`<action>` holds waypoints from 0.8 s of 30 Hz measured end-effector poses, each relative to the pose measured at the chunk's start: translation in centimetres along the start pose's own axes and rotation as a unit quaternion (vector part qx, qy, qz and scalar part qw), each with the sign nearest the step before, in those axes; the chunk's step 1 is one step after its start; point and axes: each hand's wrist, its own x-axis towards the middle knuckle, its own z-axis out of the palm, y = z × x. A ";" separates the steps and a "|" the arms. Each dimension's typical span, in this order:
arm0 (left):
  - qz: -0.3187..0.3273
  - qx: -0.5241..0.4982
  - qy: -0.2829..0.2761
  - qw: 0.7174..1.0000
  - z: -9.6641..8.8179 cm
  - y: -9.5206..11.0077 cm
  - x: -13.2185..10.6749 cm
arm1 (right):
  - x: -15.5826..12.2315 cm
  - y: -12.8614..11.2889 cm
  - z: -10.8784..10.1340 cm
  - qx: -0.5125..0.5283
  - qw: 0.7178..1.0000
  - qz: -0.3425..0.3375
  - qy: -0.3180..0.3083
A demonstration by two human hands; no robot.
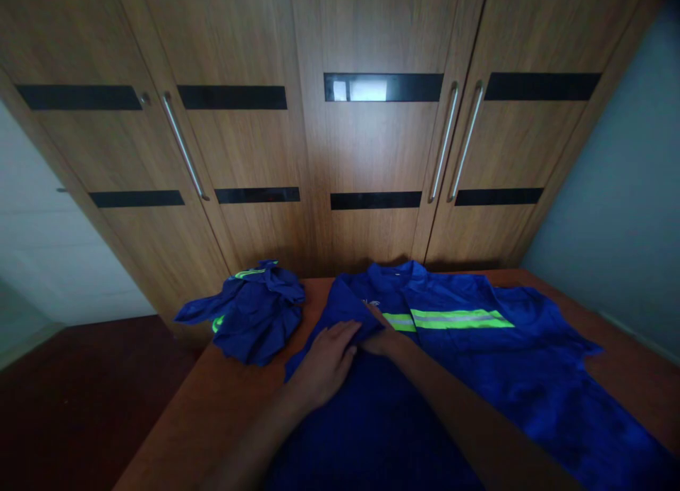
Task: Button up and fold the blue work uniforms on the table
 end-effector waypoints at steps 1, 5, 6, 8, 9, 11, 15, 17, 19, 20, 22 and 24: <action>0.006 0.030 -0.020 0.999 0.5 0.0 -0.3 | -1.0 1.1 -0.4 0.003 1.000 0.017 0.016; 0.017 0.120 -0.075 0.990 1.8 -0.8 -1.6 | -4.9 5.1 -1.9 -0.031 0.996 0.048 0.073; 0.023 0.133 -0.084 0.987 2.0 -1.1 -1.8 | -5.6 5.7 -2.2 -0.040 0.994 0.056 0.083; 0.030 0.148 -0.094 0.984 2.2 -1.4 -2.1 | -6.5 6.3 -2.6 -0.046 0.992 0.063 0.102; 0.030 0.149 -0.096 0.984 2.2 -1.5 -2.1 | -6.8 6.2 -2.8 -0.044 0.991 0.059 0.109; 0.026 0.146 -0.090 0.985 1.9 -1.6 -2.0 | -6.7 5.4 -3.1 -0.032 0.991 0.041 0.124; 0.016 0.148 -0.057 0.987 1.0 -2.3 -1.8 | -4.7 1.9 -3.7 -0.017 0.990 -0.014 0.142; 0.018 0.165 -0.044 0.985 0.6 -3.0 -2.0 | -2.9 -0.1 -3.8 -0.028 0.989 -0.060 0.135; 0.019 0.186 -0.040 0.982 0.4 -3.8 -2.5 | -1.0 -1.7 -3.6 -0.041 0.987 -0.108 0.109; 0.017 0.194 -0.041 0.980 0.3 -4.1 -2.9 | 0.1 -2.2 -3.3 -0.045 0.988 -0.120 0.091; 0.011 0.208 -0.049 0.977 0.3 -4.5 -3.7 | 2.0 -2.5 -2.6 -0.041 0.994 -0.094 0.045; 0.006 0.219 -0.050 0.974 0.5 -4.7 -4.4 | 3.5 -2.1 -1.7 -0.029 0.999 -0.024 0.006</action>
